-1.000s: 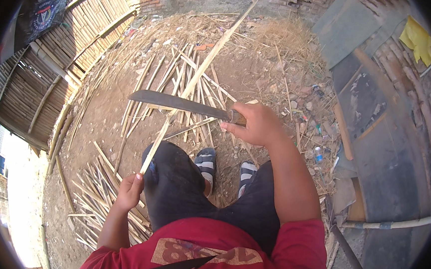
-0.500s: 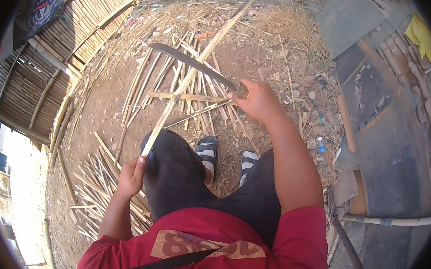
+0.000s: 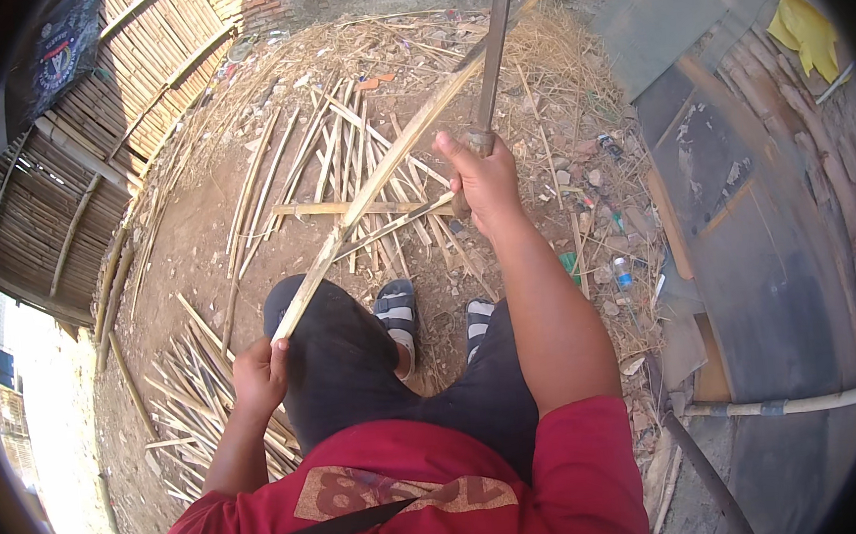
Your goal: The person strips layers from a piece of bamboo by hand using a large knife and a hammer to split the wood, then continues to shave down the strip with the knife.
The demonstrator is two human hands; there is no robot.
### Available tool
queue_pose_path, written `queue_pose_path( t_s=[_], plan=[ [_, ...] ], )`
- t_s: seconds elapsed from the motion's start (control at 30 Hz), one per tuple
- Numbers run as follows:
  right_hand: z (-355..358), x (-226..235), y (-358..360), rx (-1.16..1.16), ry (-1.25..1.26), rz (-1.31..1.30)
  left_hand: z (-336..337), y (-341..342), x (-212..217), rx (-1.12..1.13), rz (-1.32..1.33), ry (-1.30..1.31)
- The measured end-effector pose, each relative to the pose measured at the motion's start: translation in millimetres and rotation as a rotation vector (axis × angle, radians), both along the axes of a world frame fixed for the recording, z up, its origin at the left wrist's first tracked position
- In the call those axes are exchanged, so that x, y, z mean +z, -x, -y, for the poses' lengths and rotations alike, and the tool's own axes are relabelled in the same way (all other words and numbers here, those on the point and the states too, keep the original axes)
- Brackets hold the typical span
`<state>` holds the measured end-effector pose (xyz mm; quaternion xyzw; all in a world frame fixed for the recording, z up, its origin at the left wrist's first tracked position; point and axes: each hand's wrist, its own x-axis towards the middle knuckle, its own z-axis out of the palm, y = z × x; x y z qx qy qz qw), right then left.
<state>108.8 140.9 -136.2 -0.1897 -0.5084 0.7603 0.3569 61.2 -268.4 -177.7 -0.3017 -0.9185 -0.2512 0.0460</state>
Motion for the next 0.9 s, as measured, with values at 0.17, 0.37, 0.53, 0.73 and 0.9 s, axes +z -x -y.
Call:
queue_pose_path(
  t_s=[0.17, 0.37, 0.53, 0.73, 0.9],
  plan=[
    [-6, 1, -11, -0.049, 0.073, -0.047, -14, 0, 9, -0.019, 0.002, 0.162],
    [-1, 13, -20, -0.057, 0.104, -0.1, -50, 10, 70, 0.025, -0.43, 0.265],
    [14, 17, -18, 0.007, 0.101, -0.122, -167, 16, 103, -0.327, 0.04, -0.16],
    [15, 9, -23, -0.007, -0.054, -0.086, -238, 21, 84, -0.336, 0.285, -0.353],
    [11, 7, -29, 0.045, 0.066, -0.107, -243, 17, 72, -0.306, 0.317, -0.469]
  ],
)
